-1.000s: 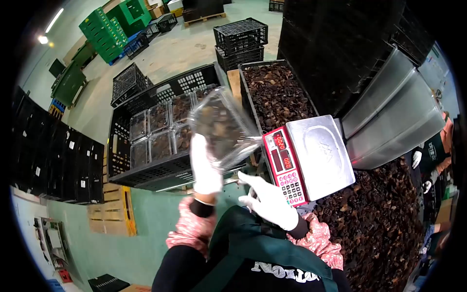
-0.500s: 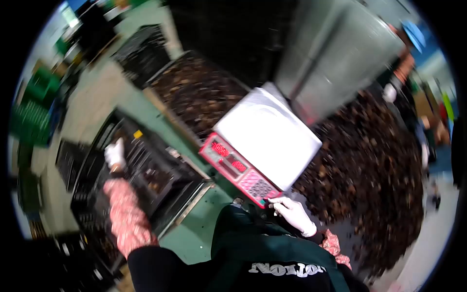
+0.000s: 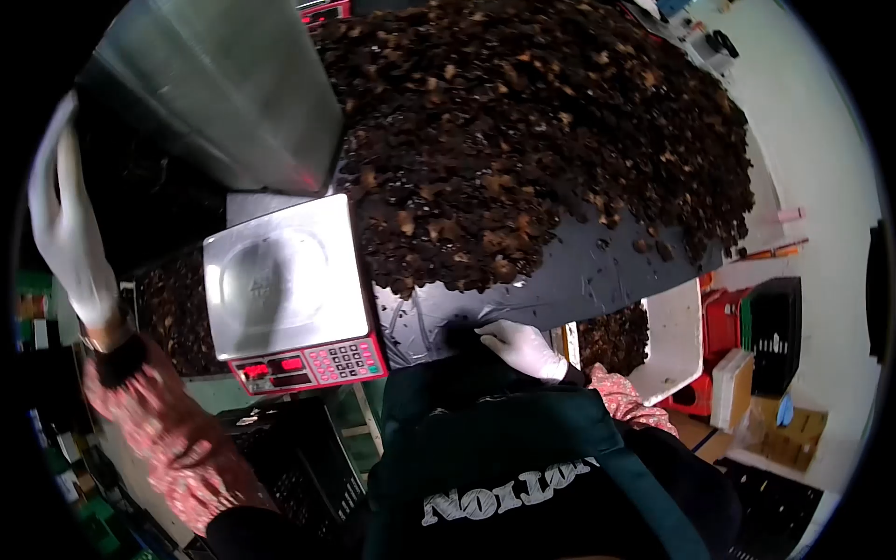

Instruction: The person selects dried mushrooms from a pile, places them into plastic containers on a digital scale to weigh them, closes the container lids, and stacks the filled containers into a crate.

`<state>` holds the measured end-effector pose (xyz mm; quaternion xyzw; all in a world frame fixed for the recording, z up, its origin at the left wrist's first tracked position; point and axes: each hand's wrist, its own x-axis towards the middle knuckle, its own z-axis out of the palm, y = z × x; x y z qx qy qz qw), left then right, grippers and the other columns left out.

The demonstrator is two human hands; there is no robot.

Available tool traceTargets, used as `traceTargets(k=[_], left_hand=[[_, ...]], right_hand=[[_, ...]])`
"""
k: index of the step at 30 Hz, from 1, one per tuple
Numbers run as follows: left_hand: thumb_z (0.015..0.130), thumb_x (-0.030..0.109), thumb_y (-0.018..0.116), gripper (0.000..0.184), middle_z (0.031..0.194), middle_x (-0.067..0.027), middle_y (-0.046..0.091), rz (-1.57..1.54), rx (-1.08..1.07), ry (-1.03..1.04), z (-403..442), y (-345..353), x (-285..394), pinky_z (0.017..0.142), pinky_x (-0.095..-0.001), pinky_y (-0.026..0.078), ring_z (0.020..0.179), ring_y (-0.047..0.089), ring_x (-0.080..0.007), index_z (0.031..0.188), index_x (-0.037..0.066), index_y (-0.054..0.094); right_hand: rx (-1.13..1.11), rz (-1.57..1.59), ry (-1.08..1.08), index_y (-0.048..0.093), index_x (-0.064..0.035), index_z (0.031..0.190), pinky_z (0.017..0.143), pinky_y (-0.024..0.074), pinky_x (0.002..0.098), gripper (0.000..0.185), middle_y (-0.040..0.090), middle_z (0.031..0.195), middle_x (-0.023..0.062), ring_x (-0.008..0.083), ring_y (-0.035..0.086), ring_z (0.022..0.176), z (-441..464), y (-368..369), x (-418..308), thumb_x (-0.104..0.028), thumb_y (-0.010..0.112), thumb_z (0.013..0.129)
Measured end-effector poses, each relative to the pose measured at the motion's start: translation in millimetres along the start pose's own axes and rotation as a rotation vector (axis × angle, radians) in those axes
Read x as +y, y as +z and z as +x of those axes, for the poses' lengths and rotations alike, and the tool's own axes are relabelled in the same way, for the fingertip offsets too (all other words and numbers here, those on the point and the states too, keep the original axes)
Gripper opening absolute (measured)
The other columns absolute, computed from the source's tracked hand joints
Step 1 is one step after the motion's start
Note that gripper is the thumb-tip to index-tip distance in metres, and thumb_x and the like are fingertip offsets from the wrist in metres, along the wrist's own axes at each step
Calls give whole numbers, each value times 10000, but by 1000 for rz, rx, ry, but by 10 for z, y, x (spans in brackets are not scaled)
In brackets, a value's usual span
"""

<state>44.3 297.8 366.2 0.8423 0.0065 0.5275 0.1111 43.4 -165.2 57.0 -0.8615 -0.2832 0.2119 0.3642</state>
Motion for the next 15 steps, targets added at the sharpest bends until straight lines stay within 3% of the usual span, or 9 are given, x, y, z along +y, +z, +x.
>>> traceTargets(k=[1,3,6,7,8,10,11,15], left_hand=[[1050,161,488,333,1342,-123,619,37,50,-256,200,135,-187,1059,-298,444,1230,597,-214,1306,-6,619],[1033,203,533,331,1271,-131,652,49,-229,377,846,149,-744,994,-288,468,1154,632,-233,1251,-21,641],[1013,158,463,251,879,-146,648,641,-468,324,1536,775,138,719,-352,531,770,617,-259,941,-8,637],[996,117,472,230,790,-117,626,676,-224,839,1666,1031,-166,671,-322,517,699,589,-225,893,-17,628],[996,117,472,230,790,-117,626,659,-220,863,1780,1049,-436,671,-322,517,699,589,-225,893,-17,628],[984,108,500,208,820,-120,644,445,-593,458,1947,1061,-531,659,-321,514,717,593,-204,917,-22,648],[986,107,503,214,854,-132,658,464,-664,348,1922,1047,-261,671,-326,519,741,608,-206,939,-34,657],[994,120,509,206,868,-126,650,516,-644,315,1854,1061,-104,679,-323,522,747,609,-208,950,-27,646]], right_hand=[[30,74,33,702,-85,1097,840,535,401,230,702,1021,136,337,672,958,-51,-19,90,-232,636,932],[92,119,76,702,-84,1103,854,530,390,234,701,1035,134,331,670,977,-148,-59,257,-233,635,937],[175,199,188,704,-66,1105,892,514,352,229,695,1085,126,303,668,1022,-289,-174,402,-218,629,952],[223,208,192,706,-61,1095,886,517,345,221,698,1077,123,295,673,1010,-346,-196,450,-210,625,953],[273,218,196,708,-56,1084,880,520,339,213,701,1069,121,286,677,998,-402,-218,500,-203,622,955],[321,319,239,710,-53,1075,874,522,334,208,704,1060,118,279,681,985,-523,-207,649,-197,620,956],[348,405,264,712,-49,1065,867,524,329,202,707,1050,115,271,684,973,-579,-185,724,-191,618,956],[354,354,308,707,-29,1067,853,526,337,223,708,1033,122,278,682,964,-676,-212,921,-184,581,965]])
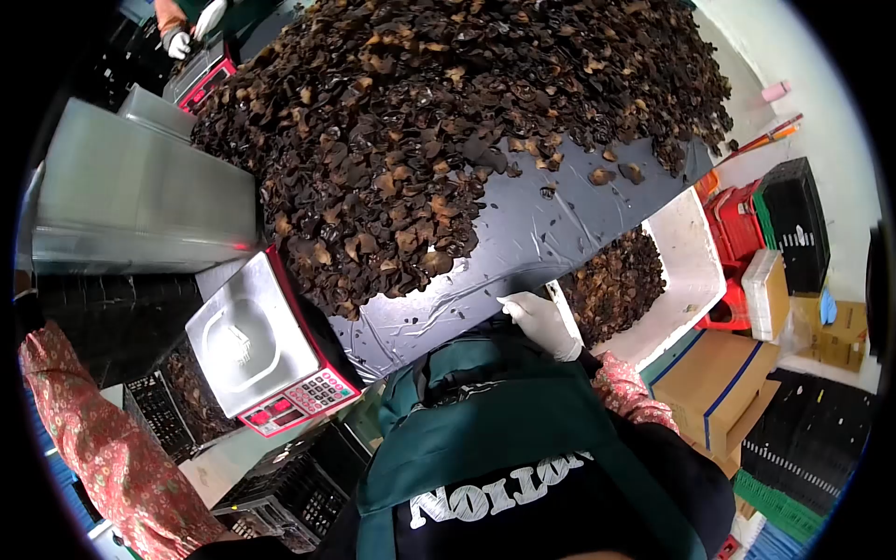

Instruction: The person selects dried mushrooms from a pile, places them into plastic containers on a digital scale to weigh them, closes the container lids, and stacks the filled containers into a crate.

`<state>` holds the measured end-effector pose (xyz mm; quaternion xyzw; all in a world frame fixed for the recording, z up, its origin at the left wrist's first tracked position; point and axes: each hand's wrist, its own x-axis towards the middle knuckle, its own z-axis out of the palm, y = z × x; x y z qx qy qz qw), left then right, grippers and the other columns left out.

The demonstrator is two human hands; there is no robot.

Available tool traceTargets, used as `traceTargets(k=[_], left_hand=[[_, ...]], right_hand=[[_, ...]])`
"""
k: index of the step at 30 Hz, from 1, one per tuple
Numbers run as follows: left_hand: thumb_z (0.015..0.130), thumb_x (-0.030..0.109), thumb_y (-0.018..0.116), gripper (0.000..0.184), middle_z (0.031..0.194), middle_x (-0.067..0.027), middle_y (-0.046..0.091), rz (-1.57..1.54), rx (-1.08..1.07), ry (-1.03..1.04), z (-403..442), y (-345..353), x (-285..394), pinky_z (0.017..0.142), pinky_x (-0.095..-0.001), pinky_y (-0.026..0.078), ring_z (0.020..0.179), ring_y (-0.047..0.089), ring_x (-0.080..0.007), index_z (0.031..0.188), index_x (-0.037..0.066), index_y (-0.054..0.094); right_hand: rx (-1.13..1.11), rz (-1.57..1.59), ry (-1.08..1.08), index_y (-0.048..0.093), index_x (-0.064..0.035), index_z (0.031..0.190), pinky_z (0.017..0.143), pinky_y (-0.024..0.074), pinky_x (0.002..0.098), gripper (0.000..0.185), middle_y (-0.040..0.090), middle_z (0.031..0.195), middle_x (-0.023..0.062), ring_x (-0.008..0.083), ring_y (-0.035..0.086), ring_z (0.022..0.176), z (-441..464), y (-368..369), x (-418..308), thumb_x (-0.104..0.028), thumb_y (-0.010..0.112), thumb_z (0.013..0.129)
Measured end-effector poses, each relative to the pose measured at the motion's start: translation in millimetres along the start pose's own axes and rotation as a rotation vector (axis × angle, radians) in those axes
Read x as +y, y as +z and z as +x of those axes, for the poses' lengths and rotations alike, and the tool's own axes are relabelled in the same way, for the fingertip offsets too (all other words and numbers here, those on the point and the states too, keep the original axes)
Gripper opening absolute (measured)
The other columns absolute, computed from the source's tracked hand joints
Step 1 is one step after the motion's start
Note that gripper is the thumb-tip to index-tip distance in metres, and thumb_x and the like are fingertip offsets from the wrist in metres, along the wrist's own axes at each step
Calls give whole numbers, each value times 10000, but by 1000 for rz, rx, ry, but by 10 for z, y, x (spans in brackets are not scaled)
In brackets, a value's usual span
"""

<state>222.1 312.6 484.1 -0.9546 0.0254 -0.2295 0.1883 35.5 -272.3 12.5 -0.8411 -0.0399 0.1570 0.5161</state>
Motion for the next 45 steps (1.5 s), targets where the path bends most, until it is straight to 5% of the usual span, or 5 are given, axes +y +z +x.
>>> traceTargets(k=[20,24,33,41,45], left_hand=[[1036,182,537,186,937,-98,614,239,692,-411,-2629,-455,363,720,-310,535,777,617,-217,1003,7,591],[1046,108,477,124,898,-100,542,86,377,-633,-3405,236,1865,747,-344,516,813,584,-223,956,29,505],[918,30,638,144,987,-212,579,-60,-226,-637,-4611,1348,2676,868,-438,465,944,579,-373,1032,-20,565],[894,100,659,271,1231,-216,596,-718,-83,-678,-3591,1148,3552,1010,-457,429,1161,549,-369,1136,-14,616],[913,174,652,513,1405,-239,486,-716,-139,-294,-2698,1578,4198,1054,-446,435,1265,513,-395,1365,-10,495]], right_hand=[[171,6,-187,701,-42,1117,723,515,285,214,693,916,89,179,653,758,412,-212,-42,-103,575,955],[289,-301,-609,704,-45,1106,794,524,309,219,680,977,93,233,661,878,694,-238,-213,-78,615,909],[681,-371,-423,689,-37,1125,883,501,332,233,646,1037,115,266,628,966,1342,-657,-137,-44,633,899],[134,-415,-774,497,-116,1441,1097,364,500,907,443,1457,271,457,445,1312,1839,-119,-799,-471,833,676],[-36,-629,-792,364,-222,1530,1055,336,622,1022,278,1573,231,515,280,1392,1965,372,-1213,-554,811,673]])
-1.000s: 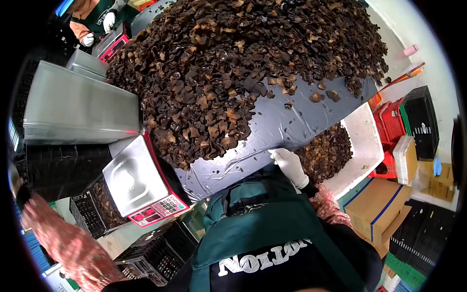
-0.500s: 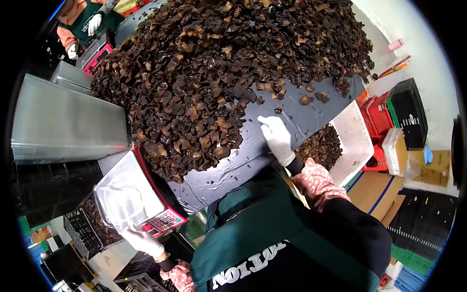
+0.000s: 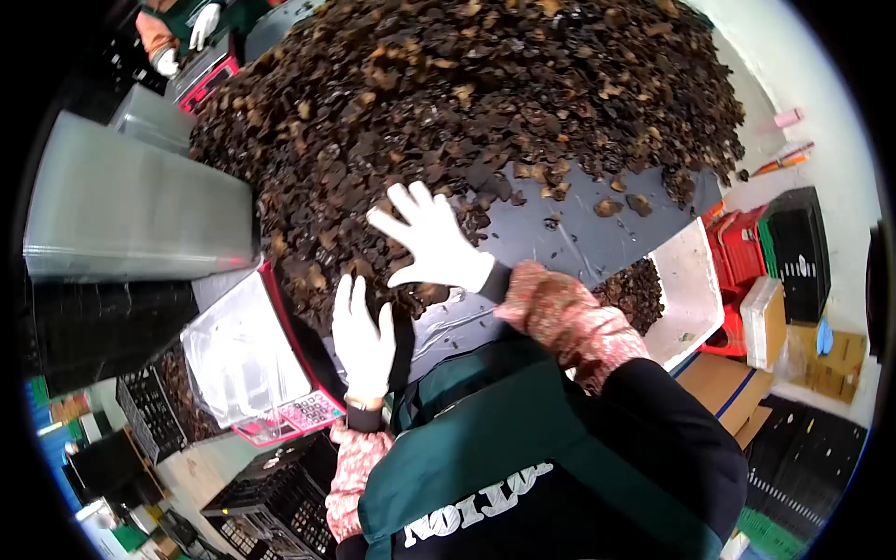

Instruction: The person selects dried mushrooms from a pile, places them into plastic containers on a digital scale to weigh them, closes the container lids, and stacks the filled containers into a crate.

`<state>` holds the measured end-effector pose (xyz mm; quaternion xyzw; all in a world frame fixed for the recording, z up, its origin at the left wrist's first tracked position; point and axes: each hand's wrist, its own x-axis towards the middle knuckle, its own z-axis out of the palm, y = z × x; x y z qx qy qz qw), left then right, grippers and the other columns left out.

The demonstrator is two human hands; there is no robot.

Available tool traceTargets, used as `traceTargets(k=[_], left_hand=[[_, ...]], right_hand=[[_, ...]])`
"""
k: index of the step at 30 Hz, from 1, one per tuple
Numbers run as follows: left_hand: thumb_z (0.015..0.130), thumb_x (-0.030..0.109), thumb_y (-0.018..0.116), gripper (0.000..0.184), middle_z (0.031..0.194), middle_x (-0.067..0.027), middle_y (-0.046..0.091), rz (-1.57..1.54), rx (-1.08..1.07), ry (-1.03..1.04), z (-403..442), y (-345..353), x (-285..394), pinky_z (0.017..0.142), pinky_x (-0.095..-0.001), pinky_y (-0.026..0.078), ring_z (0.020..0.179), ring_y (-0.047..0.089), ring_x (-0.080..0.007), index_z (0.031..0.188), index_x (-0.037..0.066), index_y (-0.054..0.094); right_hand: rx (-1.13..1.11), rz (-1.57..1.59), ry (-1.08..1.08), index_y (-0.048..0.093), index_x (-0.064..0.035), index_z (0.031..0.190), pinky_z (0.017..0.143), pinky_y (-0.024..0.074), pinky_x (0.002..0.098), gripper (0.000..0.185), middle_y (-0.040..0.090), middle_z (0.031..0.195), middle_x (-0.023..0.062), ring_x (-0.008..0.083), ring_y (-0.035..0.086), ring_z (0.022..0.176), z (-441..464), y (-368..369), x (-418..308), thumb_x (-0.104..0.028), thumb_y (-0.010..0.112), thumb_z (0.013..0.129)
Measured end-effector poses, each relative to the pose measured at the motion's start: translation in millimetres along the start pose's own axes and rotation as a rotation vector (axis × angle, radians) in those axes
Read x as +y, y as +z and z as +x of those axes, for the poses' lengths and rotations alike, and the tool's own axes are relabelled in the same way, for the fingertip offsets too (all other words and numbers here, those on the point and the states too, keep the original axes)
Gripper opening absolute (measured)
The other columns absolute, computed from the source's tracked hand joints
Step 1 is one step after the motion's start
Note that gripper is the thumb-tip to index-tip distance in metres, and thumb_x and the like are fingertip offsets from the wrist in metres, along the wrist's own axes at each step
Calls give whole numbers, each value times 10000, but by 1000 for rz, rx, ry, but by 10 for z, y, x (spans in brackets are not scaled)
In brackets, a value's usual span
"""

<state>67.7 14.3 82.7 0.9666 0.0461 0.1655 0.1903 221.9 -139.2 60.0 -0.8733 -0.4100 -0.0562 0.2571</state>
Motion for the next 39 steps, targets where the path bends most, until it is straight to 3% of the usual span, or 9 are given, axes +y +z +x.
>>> traceTargets(k=[4,6,10,16,22,29,33,37,39], left_hand=[[883,214,668,728,1454,-239,436,28,-64,-75,397,394,102,1029,-437,458,1262,517,-411,1499,15,335],[863,219,686,743,1390,-216,489,3,-186,-118,471,440,127,935,-442,503,1146,579,-403,1504,49,350],[869,252,685,652,1139,-125,581,237,-195,6,337,558,202,804,-397,452,959,582,-274,1460,111,447],[828,158,673,384,1121,-119,585,138,-29,39,86,488,183,978,-456,372,1076,525,-311,1205,117,617],[788,79,648,390,1200,-130,560,121,13,25,-27,484,186,1064,-502,327,1206,477,-352,1177,109,635],[711,-61,623,396,1119,-151,571,-26,104,17,-203,411,-31,991,-452,395,1104,537,-350,1078,83,650],[836,161,707,417,1328,-174,544,-72,46,-61,-388,324,-64,1049,-480,368,1220,493,-377,1242,100,633],[835,267,738,669,1455,-217,442,-37,-24,-60,-231,366,55,1088,-484,331,1288,441,-393,1436,108,489],[862,294,708,625,1419,-170,483,107,-99,-50,17,368,162,966,-453,408,1159,516,-356,1436,159,500]], right_hand=[[-61,-57,-117,551,-204,1378,969,439,525,659,379,1532,139,429,375,1345,-40,115,50,-383,753,777],[24,-42,-167,682,-163,1109,873,469,451,332,551,1361,86,352,474,1228,-167,140,140,-275,692,796],[78,14,-156,685,-162,1111,906,466,404,327,608,1264,35,282,523,1132,-464,88,325,-227,650,792],[192,95,127,737,-156,1031,905,487,375,238,653,1148,44,279,576,1056,-830,-24,643,-235,684,814],[11,146,-162,652,-233,1295,929,469,410,467,462,1504,128,297,561,1129,-720,-274,582,-274,705,833],[82,240,-49,650,-182,1309,1093,387,482,634,472,1477,212,405,484,1319,-652,-389,647,-291,824,709],[-62,185,60,478,-176,1472,1115,339,549,1004,300,1558,271,491,337,1400,-740,-351,632,-385,901,586],[-79,113,-40,355,-217,1544,1082,319,635,1079,241,1595,245,521,294,1410,-499,-149,455,-549,830,634],[-210,45,-59,354,-264,1542,1018,398,600,980,246,1599,216,496,377,1343,-277,-132,345,-506,796,702]])
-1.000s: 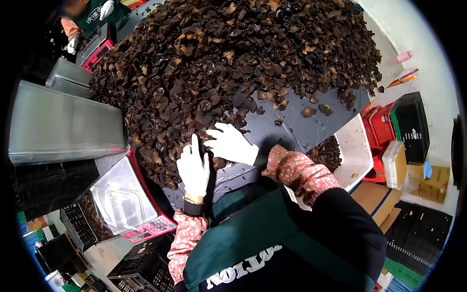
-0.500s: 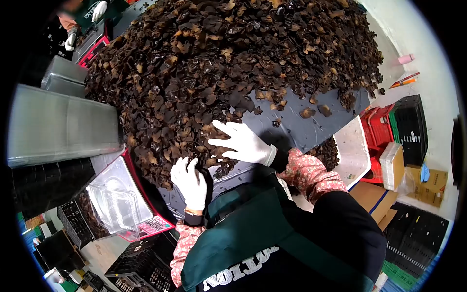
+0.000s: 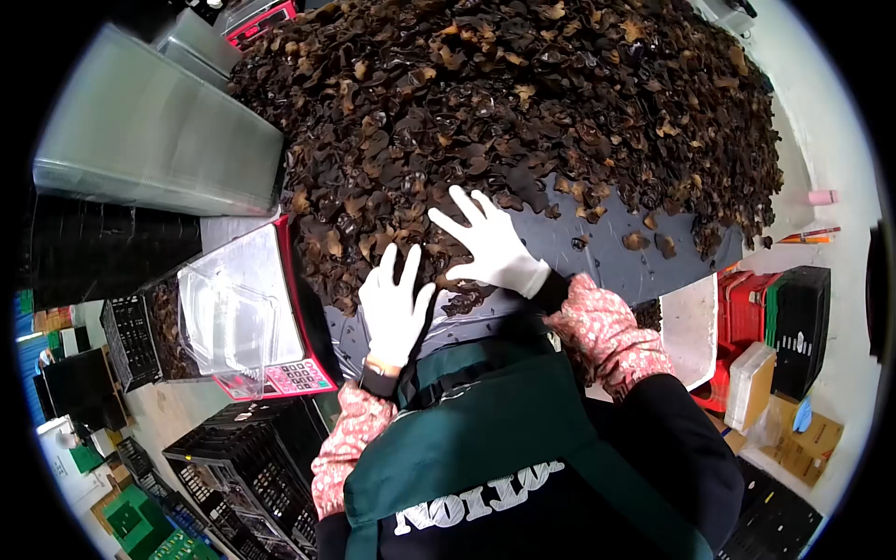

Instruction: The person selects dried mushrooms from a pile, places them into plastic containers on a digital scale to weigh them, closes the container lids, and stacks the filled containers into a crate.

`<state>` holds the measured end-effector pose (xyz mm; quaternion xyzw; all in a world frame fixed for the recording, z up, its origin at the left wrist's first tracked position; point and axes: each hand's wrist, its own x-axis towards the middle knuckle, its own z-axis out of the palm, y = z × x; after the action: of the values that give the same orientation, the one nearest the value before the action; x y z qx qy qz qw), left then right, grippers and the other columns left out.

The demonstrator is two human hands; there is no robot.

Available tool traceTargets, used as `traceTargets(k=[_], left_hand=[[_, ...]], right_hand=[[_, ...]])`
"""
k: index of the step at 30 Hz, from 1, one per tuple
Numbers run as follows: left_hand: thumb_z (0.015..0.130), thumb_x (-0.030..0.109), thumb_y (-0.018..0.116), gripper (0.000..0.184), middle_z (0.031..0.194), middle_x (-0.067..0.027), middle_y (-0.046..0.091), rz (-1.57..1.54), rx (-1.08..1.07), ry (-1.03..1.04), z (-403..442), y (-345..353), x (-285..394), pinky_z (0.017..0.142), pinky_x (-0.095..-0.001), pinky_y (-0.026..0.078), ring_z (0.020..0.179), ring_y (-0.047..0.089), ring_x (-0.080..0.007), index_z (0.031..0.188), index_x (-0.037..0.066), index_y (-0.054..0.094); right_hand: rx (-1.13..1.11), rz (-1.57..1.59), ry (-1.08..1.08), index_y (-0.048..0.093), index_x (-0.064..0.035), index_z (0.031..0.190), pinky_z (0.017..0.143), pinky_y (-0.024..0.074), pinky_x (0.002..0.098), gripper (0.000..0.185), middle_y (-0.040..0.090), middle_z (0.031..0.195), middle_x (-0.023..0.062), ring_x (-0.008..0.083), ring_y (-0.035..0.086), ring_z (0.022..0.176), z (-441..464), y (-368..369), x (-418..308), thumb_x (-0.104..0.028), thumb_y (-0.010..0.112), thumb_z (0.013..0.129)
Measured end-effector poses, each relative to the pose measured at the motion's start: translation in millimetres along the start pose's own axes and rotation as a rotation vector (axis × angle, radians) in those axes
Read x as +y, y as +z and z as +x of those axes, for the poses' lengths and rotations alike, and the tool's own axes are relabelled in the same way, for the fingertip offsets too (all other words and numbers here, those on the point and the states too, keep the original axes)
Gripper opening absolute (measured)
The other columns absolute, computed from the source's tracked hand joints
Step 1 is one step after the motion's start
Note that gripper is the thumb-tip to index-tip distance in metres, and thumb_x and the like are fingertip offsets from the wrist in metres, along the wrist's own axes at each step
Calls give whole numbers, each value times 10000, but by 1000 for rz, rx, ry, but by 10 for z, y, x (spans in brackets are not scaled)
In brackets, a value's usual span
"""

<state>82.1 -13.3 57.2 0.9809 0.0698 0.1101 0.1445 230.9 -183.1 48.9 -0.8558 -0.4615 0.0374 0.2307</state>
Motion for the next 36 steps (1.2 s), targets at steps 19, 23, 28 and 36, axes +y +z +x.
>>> traceTargets(k=[19,23,28,36], left_hand=[[953,44,583,126,1026,-89,661,-579,417,-146,380,-489,-392,923,-322,473,983,621,-228,1023,36,687],[974,61,533,190,1042,-87,654,-272,618,-284,-153,-1013,-838,919,-331,462,967,597,-203,1113,14,654],[956,10,538,208,1093,-125,630,-389,773,-629,-818,-1528,-1417,899,-320,483,967,600,-189,1145,-12,622],[893,-65,523,415,1312,-163,563,-184,701,-559,-1206,-1494,-1822,1074,-376,414,1229,536,-305,1303,-9,553]], right_hand=[[356,1225,582,647,-36,1071,796,453,222,233,631,949,-20,63,564,838,167,-341,599,-29,650,838],[307,1457,505,636,-79,1050,695,505,249,177,664,966,-15,82,630,812,227,-451,381,-131,649,882],[83,1690,594,625,-117,1169,619,526,246,279,713,1089,18,124,691,887,611,-373,-418,-241,631,919],[-454,1881,243,615,-39,1157,697,572,308,273,663,898,69,185,686,818,1679,42,-2442,-221,600,954]])
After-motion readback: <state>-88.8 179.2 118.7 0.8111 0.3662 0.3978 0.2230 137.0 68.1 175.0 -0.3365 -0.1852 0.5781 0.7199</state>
